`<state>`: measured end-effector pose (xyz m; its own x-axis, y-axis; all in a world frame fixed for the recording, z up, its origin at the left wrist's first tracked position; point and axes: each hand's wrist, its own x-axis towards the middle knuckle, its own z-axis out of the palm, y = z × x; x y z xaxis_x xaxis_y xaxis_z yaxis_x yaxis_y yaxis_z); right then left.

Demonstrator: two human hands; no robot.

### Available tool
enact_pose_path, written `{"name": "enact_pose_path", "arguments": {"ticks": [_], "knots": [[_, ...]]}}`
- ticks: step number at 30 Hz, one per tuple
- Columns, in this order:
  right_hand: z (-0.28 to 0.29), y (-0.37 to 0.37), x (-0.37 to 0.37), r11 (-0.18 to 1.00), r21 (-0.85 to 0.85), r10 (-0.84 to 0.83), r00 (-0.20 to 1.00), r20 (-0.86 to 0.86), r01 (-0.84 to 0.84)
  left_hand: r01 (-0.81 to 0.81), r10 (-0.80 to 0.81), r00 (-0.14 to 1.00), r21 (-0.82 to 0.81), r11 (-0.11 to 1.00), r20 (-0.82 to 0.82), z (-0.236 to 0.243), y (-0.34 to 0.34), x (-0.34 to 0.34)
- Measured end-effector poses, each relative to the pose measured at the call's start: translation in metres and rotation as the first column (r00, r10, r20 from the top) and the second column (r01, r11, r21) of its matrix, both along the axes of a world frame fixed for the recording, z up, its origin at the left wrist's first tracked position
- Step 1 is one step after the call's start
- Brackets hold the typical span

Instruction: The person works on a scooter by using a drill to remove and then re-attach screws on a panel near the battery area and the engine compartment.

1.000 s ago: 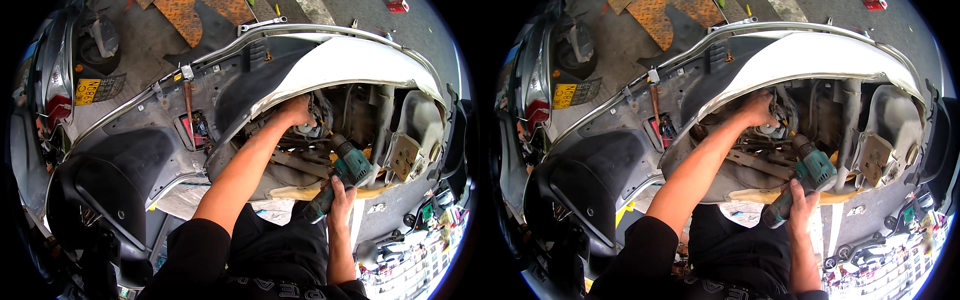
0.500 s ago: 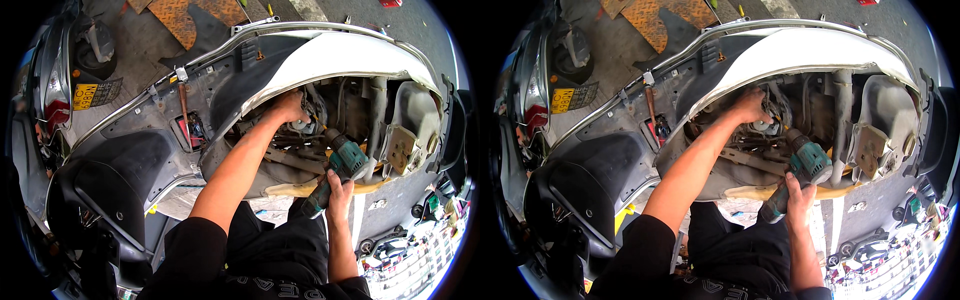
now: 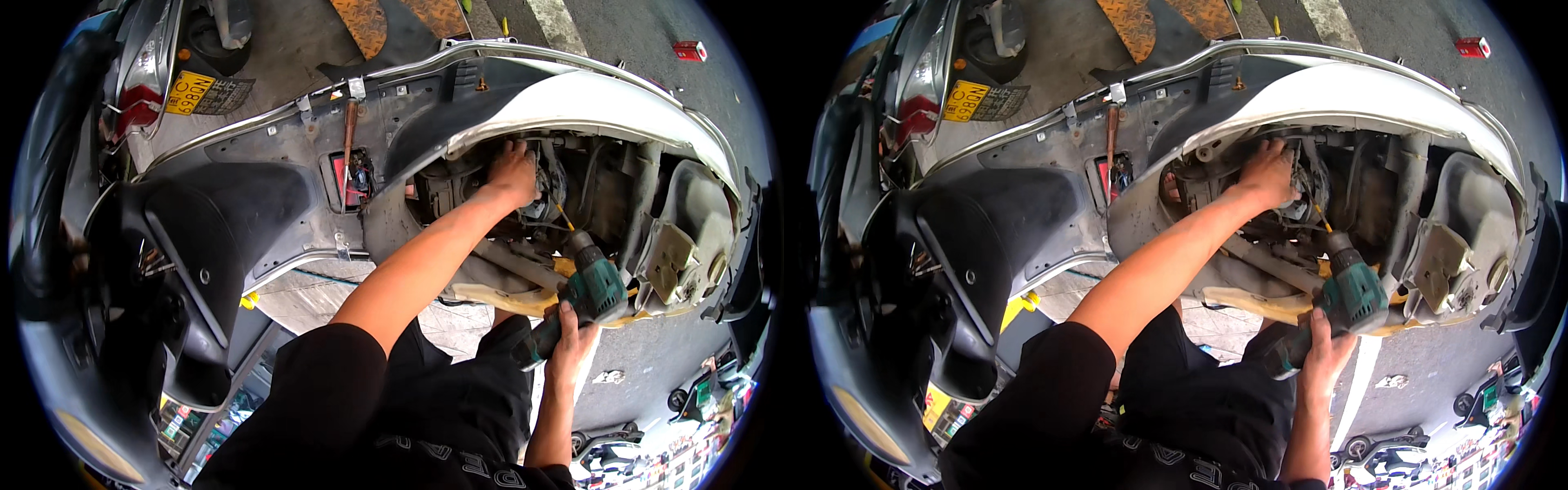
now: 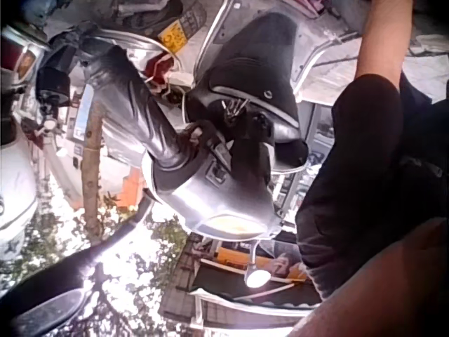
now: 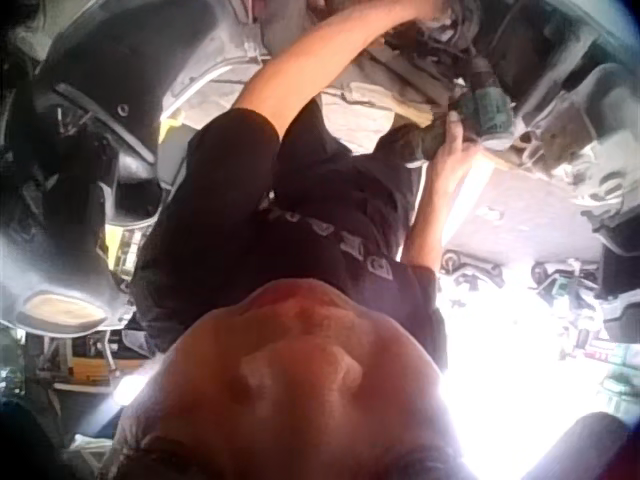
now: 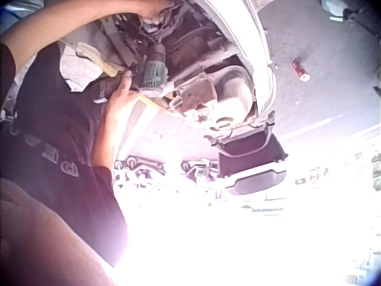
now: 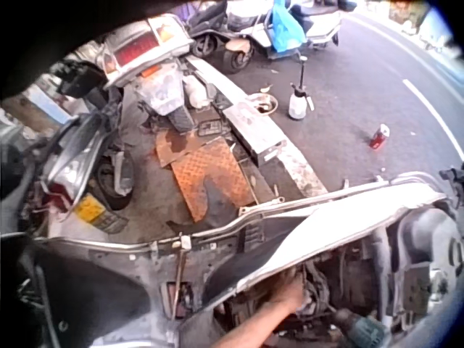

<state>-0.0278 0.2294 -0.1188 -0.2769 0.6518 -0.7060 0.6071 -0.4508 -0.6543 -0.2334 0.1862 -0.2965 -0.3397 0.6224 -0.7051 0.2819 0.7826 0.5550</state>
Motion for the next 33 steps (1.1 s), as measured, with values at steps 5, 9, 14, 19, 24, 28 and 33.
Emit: {"name": "enact_pose_path", "arguments": {"ticks": [5, 9, 14, 19, 24, 28, 33], "knots": [[0.02, 0.02, 0.051, 0.991, 0.009, 0.136, 0.99, -0.027, -0.136, -0.27, 0.314, 0.947, 0.357, 0.894, -0.069, 0.081, -0.023, 0.035], [0.032, 0.027, 0.066, 0.981, -0.076, 0.176, 0.983, -0.05, -0.18, -0.462, 0.434, 0.877, 0.603, 0.65, 0.204, 0.18, -0.084, 0.07], [0.017, 0.027, 0.081, 0.965, -0.059, 0.248, 0.963, -0.105, -0.255, -0.61, 0.56, 0.786, 0.475, 0.634, 0.261, 0.167, -0.179, 0.144], [0.037, -0.011, 0.07, 0.994, 0.005, 0.107, 0.985, -0.133, -0.107, -0.416, 0.44, 0.898, 0.332, 0.847, 0.004, 0.041, -0.29, 0.264], [0.054, -0.063, 0.105, 0.998, 0.048, 0.056, 0.983, -0.177, -0.049, -0.414, 0.352, 0.909, 0.401, 0.817, 0.222, 0.112, -0.337, 0.306], [0.057, -0.14, 0.114, 0.995, 0.025, -0.084, 0.917, -0.389, 0.102, -0.579, 0.519, 0.814, 0.318, 0.75, 0.26, 0.168, -0.385, 0.311], [0.062, -0.197, 0.135, 0.955, -0.295, -0.17, 0.887, -0.43, 0.039, -0.759, 0.687, 0.641, 0.148, 0.634, 0.342, 0.212, -0.437, 0.346]]}}
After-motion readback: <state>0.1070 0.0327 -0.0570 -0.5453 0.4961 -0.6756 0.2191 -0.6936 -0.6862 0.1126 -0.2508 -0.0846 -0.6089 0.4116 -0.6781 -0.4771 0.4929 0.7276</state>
